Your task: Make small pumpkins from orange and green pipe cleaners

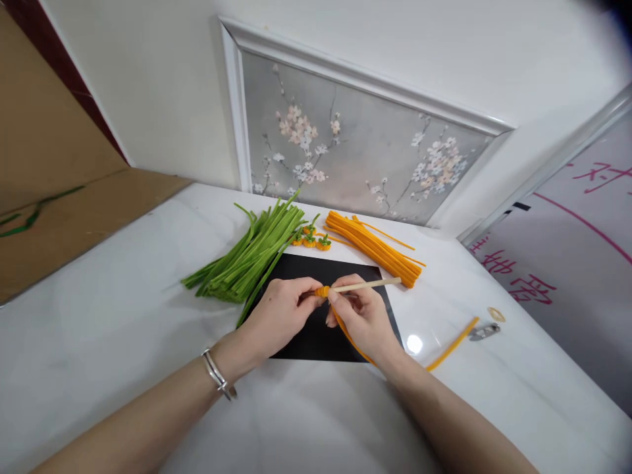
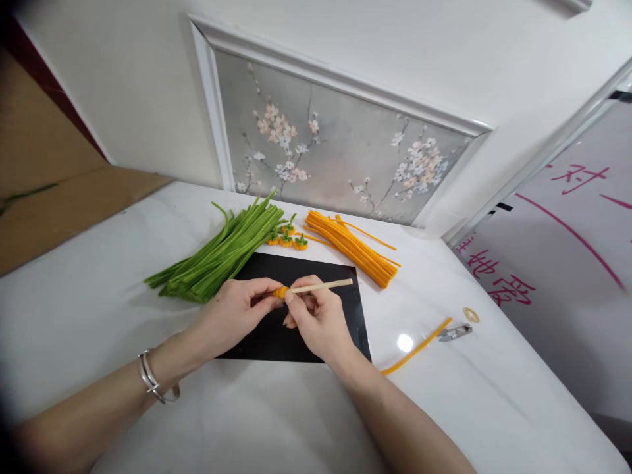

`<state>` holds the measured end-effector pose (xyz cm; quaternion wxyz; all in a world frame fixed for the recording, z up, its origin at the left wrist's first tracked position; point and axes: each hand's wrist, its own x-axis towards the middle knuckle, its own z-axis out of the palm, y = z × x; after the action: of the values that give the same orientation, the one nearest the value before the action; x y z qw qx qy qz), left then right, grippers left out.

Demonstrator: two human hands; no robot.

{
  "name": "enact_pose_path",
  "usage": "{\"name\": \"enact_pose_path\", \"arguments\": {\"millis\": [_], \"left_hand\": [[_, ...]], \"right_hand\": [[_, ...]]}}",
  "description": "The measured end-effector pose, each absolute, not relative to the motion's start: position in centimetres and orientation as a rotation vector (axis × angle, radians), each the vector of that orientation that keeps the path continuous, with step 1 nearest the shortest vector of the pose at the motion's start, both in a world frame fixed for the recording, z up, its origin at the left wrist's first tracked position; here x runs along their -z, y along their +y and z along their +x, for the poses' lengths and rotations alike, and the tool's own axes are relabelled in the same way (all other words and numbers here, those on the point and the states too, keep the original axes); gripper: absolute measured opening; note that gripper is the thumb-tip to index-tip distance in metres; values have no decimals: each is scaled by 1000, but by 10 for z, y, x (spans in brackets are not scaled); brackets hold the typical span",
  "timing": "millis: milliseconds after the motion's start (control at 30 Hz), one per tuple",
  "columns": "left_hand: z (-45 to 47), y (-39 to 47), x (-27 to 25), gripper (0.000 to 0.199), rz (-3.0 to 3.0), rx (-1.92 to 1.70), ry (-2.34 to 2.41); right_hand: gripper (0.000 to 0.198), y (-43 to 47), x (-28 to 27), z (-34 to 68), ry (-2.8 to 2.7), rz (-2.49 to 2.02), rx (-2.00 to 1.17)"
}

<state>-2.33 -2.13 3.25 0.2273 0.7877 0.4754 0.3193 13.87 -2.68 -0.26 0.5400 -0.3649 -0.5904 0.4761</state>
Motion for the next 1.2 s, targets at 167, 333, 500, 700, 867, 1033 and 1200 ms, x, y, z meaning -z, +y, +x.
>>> {"name": "enact_pose_path", "arguments": {"millis": [167, 333, 500, 700, 867, 1033, 1200], "left_hand": [[-20, -24, -30, 22, 2297, -933, 1266], [-20, -24, -25, 20, 2418, -1004, 1264], [-17, -24, -22, 19, 2359, -1052, 1286], [-17, -24, -23, 14, 2201, -1036, 1245], [-21, -22, -23, 22, 2097, -988, 1228], [-28, -15, -28, 31, 1757, -907, 1031], [-33, -11, -34, 20, 1411, -798, 890]], "right_hand": [[15, -28, 0, 138, -1362, -859, -1153], [16, -30, -3, 136, -1326, -863, -1143], [15, -31, -4, 137, -1343, -859, -1134], [15, -31, -6, 140, -1348, -861, -1184], [19, -29, -9, 140, -1339, -860, -1214], [20, -28, -13, 143, -1336, -862, -1232], [26, -30, -15, 145, -1377, -874, -1294]]}}
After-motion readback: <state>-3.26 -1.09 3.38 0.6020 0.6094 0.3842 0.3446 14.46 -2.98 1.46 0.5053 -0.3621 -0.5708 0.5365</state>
